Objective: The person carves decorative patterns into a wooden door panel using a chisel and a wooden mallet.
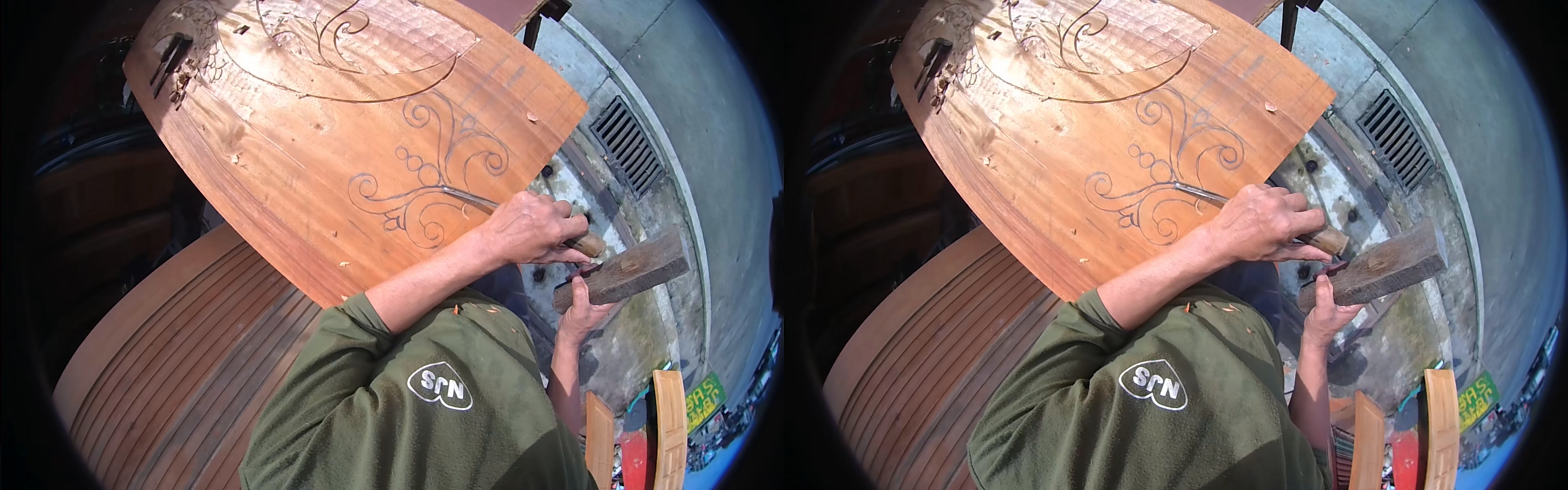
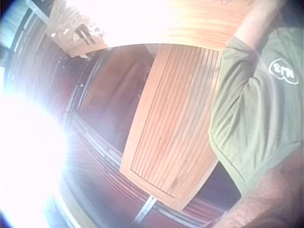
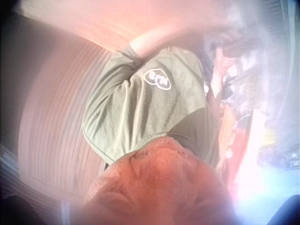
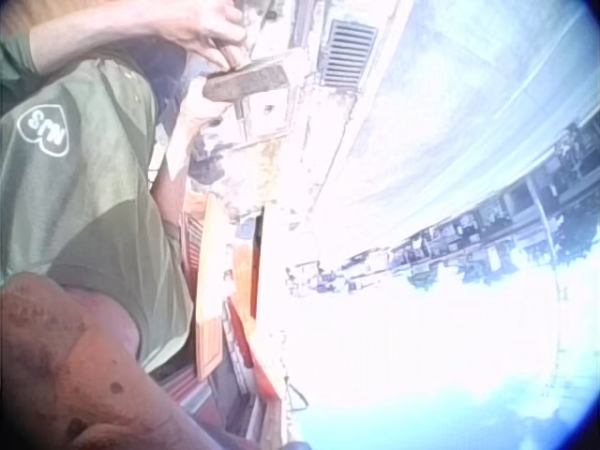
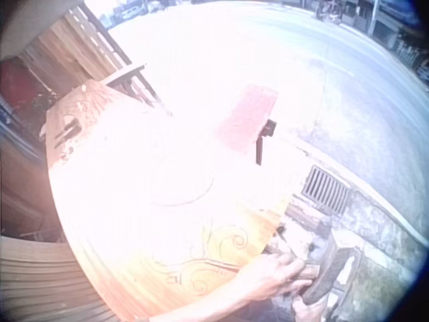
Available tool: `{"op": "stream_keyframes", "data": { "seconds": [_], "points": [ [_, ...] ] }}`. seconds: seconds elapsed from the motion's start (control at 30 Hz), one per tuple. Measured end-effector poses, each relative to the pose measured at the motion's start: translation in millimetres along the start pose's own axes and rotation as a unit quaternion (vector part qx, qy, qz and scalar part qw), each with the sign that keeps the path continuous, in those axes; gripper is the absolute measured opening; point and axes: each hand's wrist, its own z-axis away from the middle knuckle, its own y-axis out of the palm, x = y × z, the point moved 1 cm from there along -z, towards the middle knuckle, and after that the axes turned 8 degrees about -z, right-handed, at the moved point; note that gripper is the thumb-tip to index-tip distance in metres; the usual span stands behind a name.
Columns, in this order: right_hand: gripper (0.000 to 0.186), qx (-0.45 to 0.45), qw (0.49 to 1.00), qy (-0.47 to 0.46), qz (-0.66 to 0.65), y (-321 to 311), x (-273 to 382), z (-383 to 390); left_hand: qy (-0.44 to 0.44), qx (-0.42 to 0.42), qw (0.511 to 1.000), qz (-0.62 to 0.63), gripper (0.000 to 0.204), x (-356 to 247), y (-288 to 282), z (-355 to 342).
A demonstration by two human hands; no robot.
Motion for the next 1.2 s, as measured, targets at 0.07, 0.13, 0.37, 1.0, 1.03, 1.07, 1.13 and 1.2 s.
{"op": "stream_keyframes", "data": {
  "seconds": [0.07, 0.13, 0.37, 1.0, 1.03, 1.07, 1.13, 1.2],
  "points": [
    [0.047, 0.188, 0.937, -0.053, 0.291, -16, -15, -1, -0.005, -0.023, 1.000, -0.010, 0.051, 2, 1, 0],
    [0.044, 0.179, 0.941, -0.033, 0.286, -26, -12, -13, -0.009, -0.023, 1.000, -0.017, 0.051, 0, -1, 0],
    [0.056, 0.140, 0.973, 0.008, 0.186, -8, -11, -13, -0.030, -0.041, 0.998, -0.029, 0.050, -2, -1, -5],
    [0.058, 0.077, 0.996, 0.049, -0.003, 20, 7, -39, -0.055, -0.083, 0.995, -0.030, 0.049, 9, -8, -11],
    [0.066, 0.143, 0.977, -0.001, 0.155, 15, -8, -32, -0.058, -0.077, 0.995, -0.039, 0.049, 8, -10, -11],
    [0.072, 0.230, 0.942, -0.012, 0.246, 7, -14, -29, -0.062, -0.072, 0.994, -0.044, 0.049, 7, -12, -11],
    [0.064, 0.237, 0.913, -0.045, 0.329, -12, -16, -50, -0.063, -0.085, 0.993, -0.044, 0.049, 6, -14, -12],
    [0.053, 0.182, 0.945, 0.039, 0.268, -5, 3, -64, -0.073, -0.097, 0.991, -0.047, 0.049, 8, -15, -9]
  ]
}}
